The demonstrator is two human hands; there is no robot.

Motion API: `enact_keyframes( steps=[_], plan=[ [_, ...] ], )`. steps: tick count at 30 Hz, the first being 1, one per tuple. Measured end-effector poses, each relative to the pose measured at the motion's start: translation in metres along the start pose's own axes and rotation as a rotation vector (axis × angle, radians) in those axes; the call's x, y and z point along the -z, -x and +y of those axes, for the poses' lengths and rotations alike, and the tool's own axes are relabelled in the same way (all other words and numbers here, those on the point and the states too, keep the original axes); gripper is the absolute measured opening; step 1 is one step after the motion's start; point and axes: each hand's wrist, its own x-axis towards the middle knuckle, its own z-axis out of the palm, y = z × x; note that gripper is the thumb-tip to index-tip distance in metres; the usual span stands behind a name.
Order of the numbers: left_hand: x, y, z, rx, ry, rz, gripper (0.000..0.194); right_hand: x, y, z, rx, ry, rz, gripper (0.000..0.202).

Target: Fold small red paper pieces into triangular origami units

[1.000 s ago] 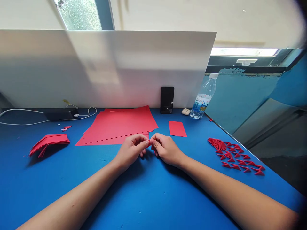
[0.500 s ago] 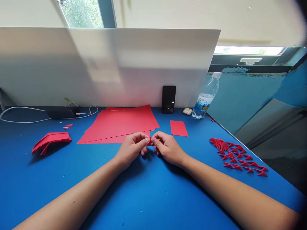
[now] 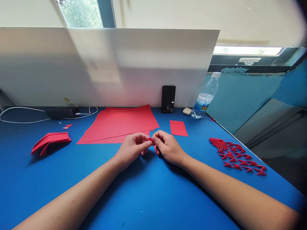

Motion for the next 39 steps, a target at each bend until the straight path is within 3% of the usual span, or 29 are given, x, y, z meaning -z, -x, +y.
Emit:
enact_keyframes(
  steps=[39],
  plan=[
    [0.0001,0.0002,-0.0015,-0.043,0.002,0.065,0.022,0.0007,-0.0003,-0.0052,0.017,0.047,-0.037,0.022]
  ],
)
